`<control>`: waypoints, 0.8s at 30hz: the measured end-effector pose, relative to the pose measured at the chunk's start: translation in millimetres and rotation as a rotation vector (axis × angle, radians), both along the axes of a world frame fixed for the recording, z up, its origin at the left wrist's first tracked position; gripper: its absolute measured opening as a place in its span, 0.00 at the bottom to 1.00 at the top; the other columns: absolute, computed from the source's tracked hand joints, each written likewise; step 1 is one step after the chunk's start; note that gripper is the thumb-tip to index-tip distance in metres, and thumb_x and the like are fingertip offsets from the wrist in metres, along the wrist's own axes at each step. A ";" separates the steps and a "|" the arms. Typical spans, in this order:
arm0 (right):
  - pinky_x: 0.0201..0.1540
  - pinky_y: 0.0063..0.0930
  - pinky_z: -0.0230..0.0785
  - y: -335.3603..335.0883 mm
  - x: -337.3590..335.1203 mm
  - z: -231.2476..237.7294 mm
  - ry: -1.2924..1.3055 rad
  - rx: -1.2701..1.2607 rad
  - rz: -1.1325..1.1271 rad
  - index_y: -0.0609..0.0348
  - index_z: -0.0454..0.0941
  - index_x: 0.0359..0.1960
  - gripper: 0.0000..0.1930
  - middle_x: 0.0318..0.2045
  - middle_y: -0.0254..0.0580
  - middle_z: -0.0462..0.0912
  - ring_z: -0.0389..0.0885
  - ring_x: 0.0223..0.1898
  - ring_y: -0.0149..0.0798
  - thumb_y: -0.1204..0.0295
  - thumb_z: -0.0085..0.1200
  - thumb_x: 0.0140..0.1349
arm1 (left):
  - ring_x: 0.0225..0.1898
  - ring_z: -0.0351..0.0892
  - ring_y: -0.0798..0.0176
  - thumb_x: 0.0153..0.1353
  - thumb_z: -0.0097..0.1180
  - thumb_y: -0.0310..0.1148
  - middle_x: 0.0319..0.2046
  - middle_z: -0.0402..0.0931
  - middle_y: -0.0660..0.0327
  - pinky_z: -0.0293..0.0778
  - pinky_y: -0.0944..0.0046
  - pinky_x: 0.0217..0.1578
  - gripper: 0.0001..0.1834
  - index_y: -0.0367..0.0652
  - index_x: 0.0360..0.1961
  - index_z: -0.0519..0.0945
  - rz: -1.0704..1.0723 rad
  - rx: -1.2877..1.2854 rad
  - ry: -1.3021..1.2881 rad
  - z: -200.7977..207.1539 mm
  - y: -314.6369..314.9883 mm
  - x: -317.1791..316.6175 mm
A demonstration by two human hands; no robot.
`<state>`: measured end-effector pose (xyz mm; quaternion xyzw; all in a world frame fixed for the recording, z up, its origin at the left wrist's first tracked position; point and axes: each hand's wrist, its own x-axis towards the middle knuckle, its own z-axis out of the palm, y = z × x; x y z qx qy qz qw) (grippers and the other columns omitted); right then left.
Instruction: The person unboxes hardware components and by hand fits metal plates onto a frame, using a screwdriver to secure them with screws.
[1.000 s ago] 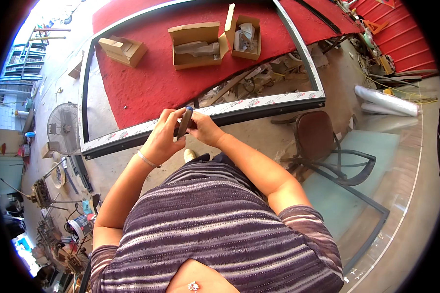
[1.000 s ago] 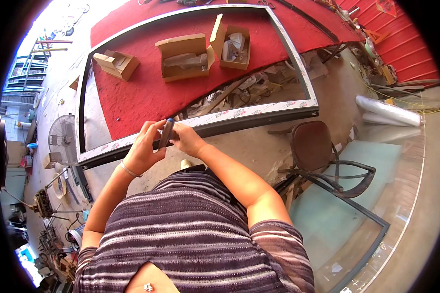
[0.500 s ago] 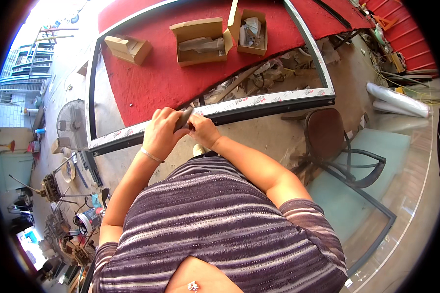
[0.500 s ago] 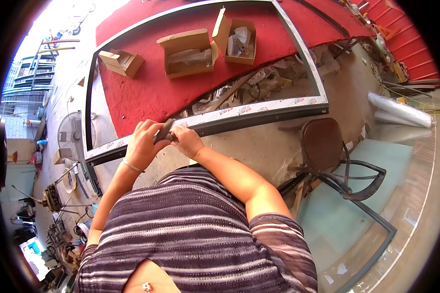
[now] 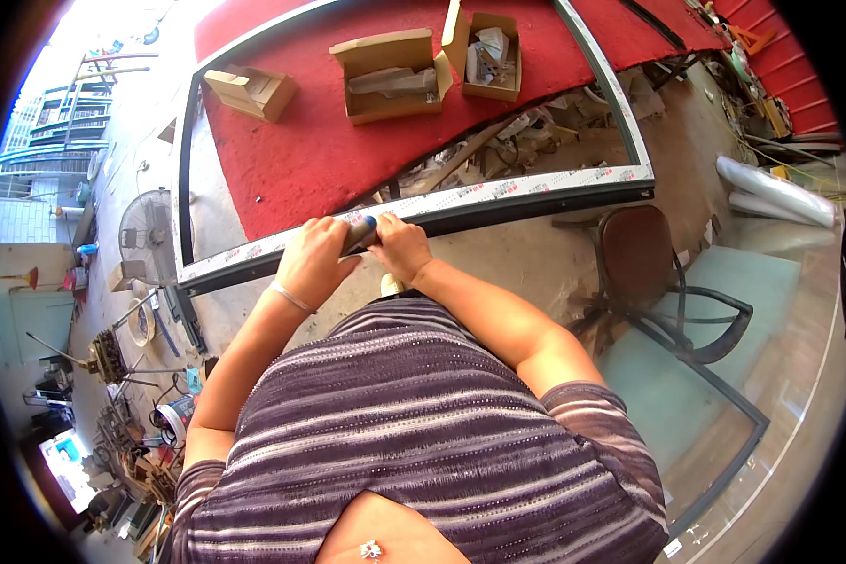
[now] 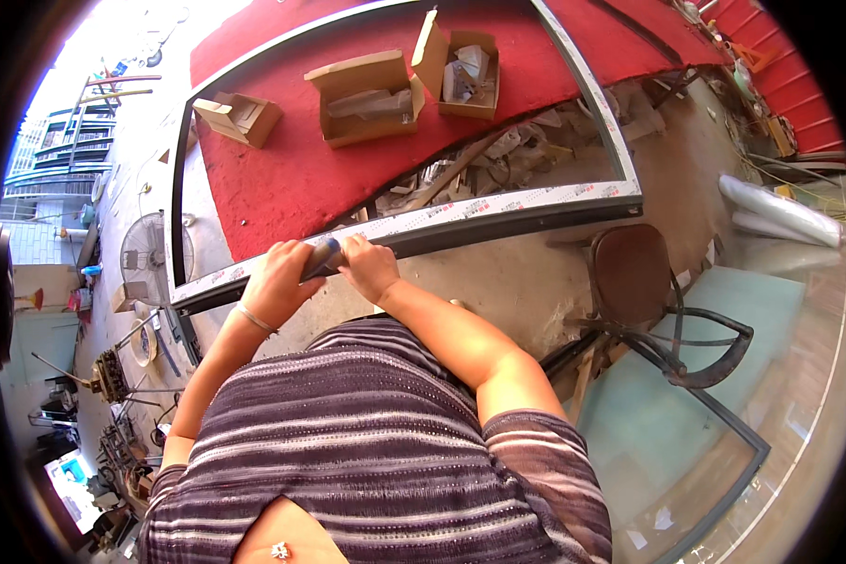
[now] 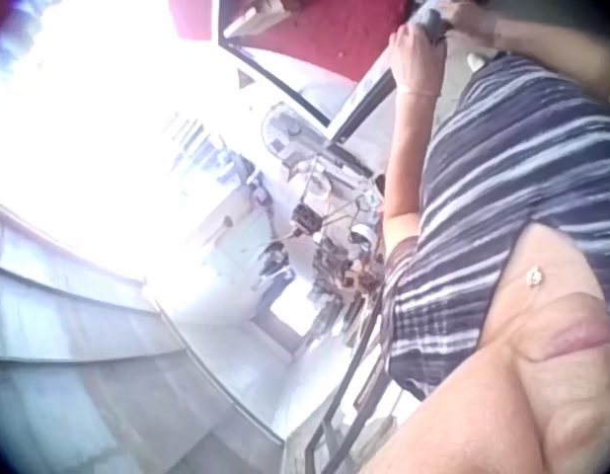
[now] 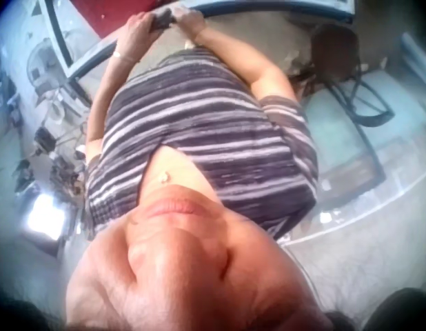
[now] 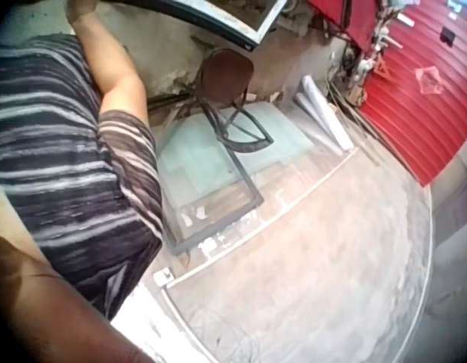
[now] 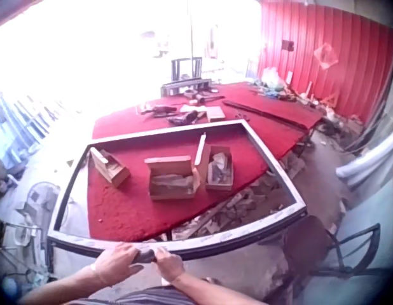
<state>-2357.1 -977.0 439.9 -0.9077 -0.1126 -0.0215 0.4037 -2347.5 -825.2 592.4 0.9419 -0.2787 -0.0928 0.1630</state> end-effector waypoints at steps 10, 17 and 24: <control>0.36 0.45 0.74 0.1 -5.2 -14.1 -0.082 -0.081 0.093 0.51 0.74 0.42 0.14 0.40 0.43 0.76 0.81 0.36 0.53 0.67 0.60 0.53 | 0.57 0.66 0.46 0.50 0.58 0.26 0.54 0.71 0.55 0.65 0.51 0.55 0.13 0.47 0.39 0.82 -0.007 -0.046 -0.365 6.2 11.8 10.6; 0.32 0.42 0.75 3.9 -10.1 -14.0 -0.066 -0.137 0.008 0.53 0.74 0.39 0.15 0.38 0.39 0.77 0.82 0.31 0.49 0.64 0.62 0.52 | 0.29 0.82 0.45 0.49 0.58 0.68 0.23 0.80 0.49 0.76 0.50 0.33 0.37 0.37 0.31 0.78 0.411 0.089 0.080 -3.5 0.9 -15.8; 0.32 0.43 0.76 3.1 -5.5 -17.5 -0.034 -0.146 0.038 0.58 0.72 0.45 0.18 0.43 0.43 0.76 0.83 0.31 0.50 0.67 0.59 0.54 | 0.36 0.82 0.39 0.45 0.61 0.69 0.30 0.79 0.41 0.76 0.50 0.37 0.45 0.32 0.40 0.68 0.513 -0.053 0.071 -20.2 -14.1 -19.7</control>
